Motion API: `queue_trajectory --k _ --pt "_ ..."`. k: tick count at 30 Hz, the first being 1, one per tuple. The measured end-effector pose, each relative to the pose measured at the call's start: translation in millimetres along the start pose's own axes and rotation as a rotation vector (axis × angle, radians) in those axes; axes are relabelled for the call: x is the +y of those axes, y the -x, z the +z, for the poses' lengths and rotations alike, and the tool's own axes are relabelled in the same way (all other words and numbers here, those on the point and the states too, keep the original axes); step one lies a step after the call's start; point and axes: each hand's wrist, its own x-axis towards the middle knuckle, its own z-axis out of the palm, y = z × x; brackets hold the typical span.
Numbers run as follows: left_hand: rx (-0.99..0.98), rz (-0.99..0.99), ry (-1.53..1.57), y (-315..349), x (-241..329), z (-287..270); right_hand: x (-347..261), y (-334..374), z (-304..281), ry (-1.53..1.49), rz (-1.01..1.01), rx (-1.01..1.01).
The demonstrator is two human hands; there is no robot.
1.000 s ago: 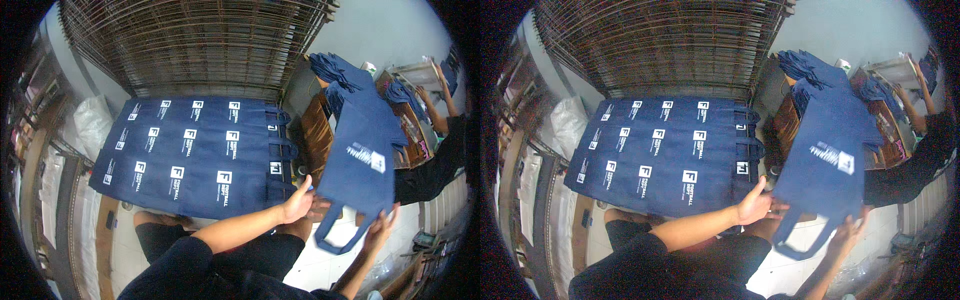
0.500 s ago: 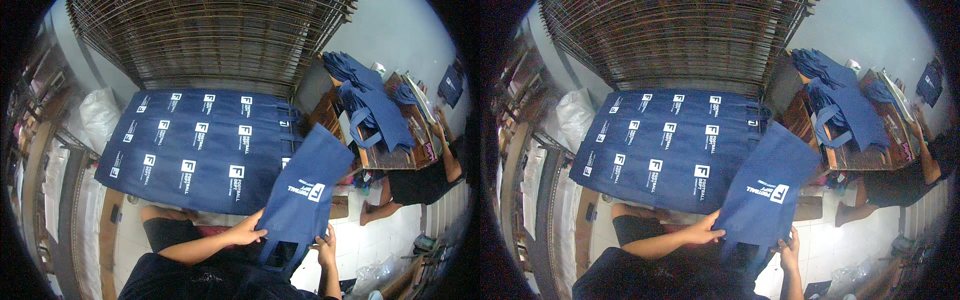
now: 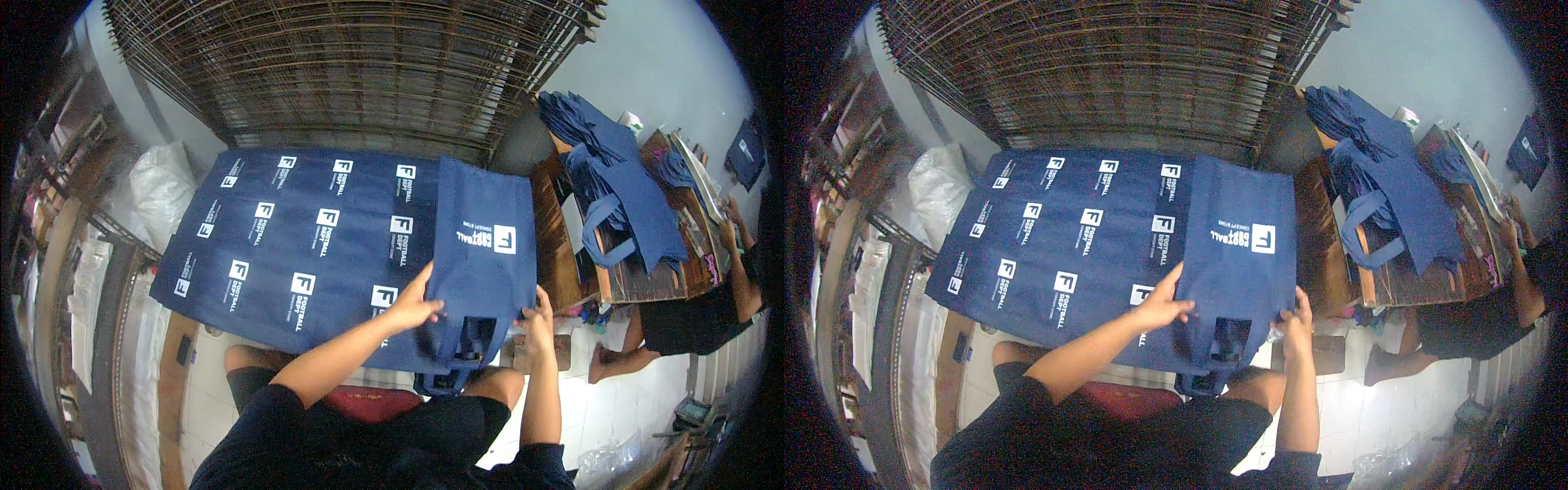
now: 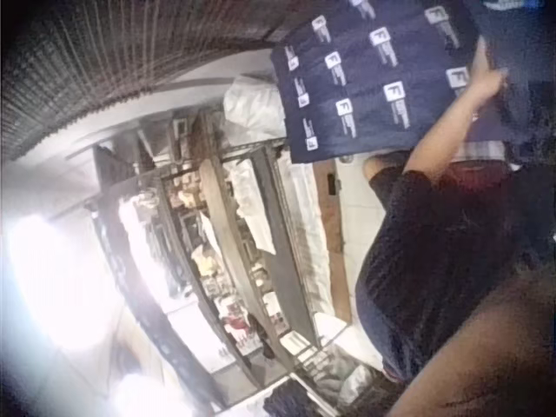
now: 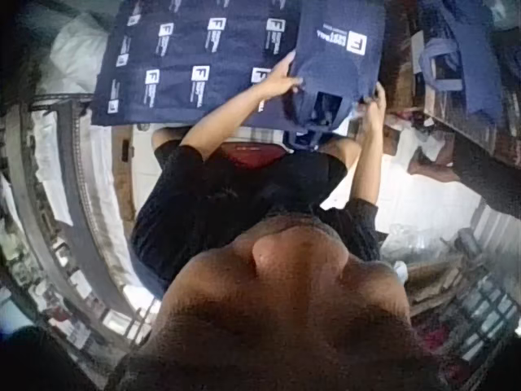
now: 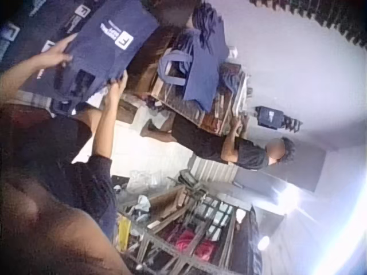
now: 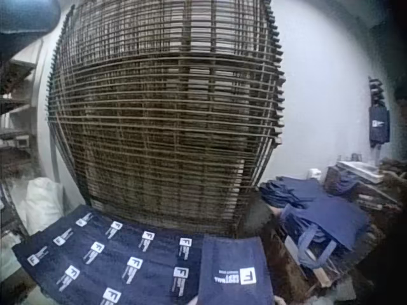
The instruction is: The person folds blue tote bags and places them into a large wire mesh cage. They repeatedly pick up bags, fold them, and arrange them inside the cage while another person works nearby.
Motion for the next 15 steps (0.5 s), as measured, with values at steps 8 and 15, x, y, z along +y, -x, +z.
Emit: queue_trajectory --k 8,15 --pt "0.334 0.087 -0.239 -12 12 -67 59 -160 30 -0.027 0.054 -0.025" --pt "0.613 -0.136 -0.37 213 8 -135 78 -225 46 0.252 0.014 0.116"
